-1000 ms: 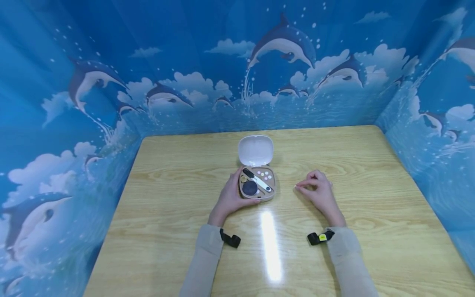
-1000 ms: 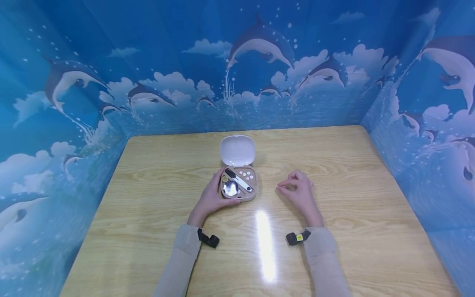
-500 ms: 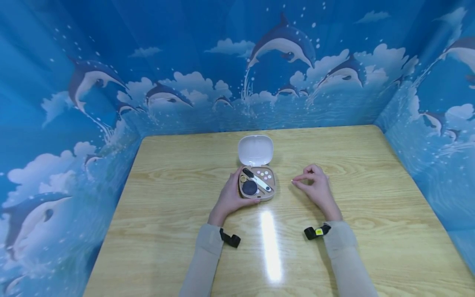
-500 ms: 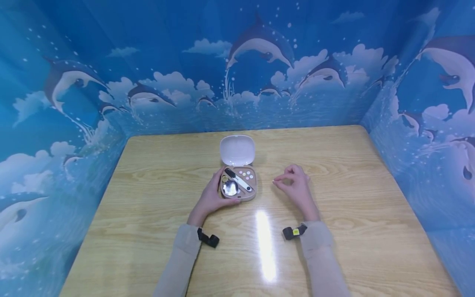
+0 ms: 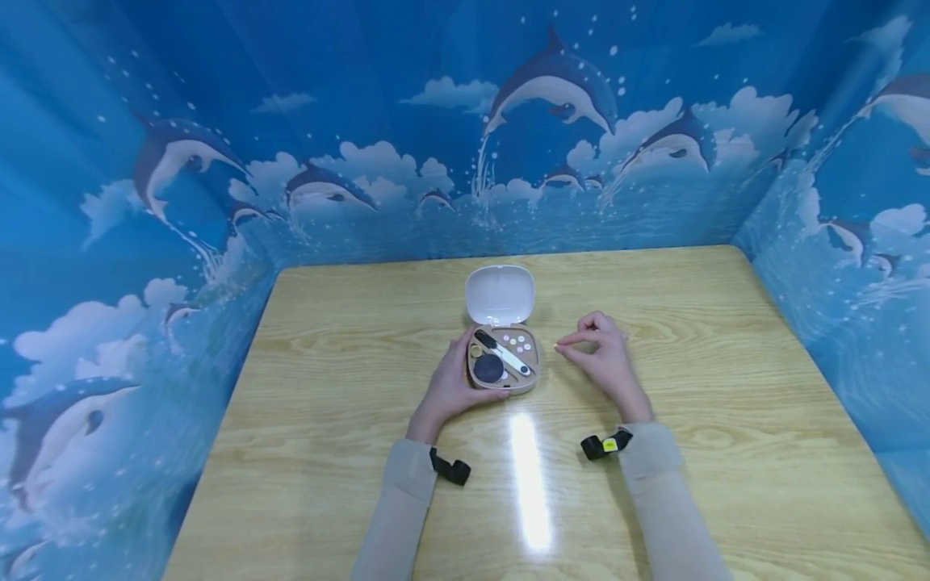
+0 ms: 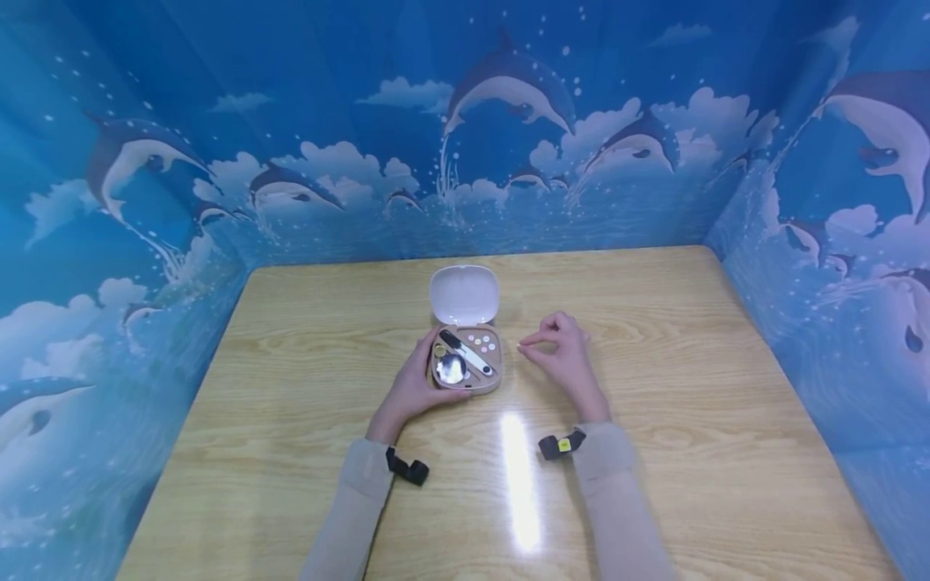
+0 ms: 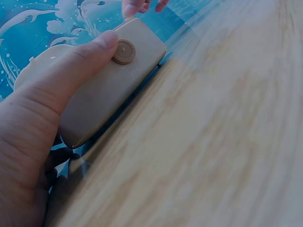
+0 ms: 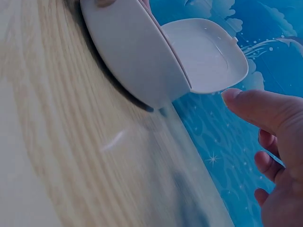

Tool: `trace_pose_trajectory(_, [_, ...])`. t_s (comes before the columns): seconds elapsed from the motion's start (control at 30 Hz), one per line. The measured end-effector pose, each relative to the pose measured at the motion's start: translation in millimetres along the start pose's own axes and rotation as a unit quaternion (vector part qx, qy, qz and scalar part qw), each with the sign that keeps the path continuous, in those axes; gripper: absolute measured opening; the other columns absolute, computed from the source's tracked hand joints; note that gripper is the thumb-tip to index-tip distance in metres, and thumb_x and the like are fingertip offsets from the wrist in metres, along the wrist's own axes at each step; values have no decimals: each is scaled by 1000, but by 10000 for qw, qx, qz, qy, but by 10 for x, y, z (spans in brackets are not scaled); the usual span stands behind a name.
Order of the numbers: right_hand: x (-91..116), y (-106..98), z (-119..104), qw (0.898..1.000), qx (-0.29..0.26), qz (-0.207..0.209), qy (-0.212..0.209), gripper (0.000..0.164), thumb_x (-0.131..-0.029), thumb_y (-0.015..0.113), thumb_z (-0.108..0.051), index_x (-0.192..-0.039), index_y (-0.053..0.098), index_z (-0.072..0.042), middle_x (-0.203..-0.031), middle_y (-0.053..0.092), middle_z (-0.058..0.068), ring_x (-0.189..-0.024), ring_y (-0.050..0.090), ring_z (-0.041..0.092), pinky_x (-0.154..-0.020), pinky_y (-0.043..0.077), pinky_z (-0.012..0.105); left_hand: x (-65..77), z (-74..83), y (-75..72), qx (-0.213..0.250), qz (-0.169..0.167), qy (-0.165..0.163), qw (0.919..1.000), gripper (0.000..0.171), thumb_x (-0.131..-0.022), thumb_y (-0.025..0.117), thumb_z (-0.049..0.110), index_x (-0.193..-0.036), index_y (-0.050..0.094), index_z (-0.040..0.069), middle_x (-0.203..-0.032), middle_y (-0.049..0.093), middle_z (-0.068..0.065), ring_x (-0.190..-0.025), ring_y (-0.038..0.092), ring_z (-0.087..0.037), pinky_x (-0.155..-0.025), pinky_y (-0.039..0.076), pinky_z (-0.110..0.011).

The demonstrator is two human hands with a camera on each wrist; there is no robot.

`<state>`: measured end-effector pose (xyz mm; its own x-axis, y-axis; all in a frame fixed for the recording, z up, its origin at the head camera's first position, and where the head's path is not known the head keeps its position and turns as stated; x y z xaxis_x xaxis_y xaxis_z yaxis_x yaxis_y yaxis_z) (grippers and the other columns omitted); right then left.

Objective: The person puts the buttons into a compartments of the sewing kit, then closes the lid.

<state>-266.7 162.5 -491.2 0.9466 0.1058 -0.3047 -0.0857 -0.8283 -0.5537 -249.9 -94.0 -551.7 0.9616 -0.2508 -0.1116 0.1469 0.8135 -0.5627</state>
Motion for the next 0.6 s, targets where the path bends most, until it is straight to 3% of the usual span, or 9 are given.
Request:
trace_pose_trajectory(0.23, [-62,144,-109,9998,-158,-63,-118,10,-75,86,-10,-83,80,-10,-94,50,1,-97,44,20,-103,22,57,-9,27,-5,-17,-2,114,9999,129,-58,86,68,-159,16,32,-161,28,2,-148,23,-28,-121,16,-47])
trace_pose_trajectory(0.6, [-88,321,-160,9992,-172,-296,-219,11,-74,87,-12,-82,80,-12,-94,49,-1,-95,41,18,-94,24,46,-13,38,-1,-36,-12,175,9998,129,-58,85,69,-159,14,32,-161,27,2,-148,24,-27,-122,14,-45])
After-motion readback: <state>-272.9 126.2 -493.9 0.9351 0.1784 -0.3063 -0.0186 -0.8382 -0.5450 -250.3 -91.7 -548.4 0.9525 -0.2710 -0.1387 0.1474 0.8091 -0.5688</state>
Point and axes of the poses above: each hand's wrist, its own x-axis away from the middle knuckle, its own y-axis out of the palm, z = x × y, the point moved 9 cm from there along -x, towards the middle knuckle
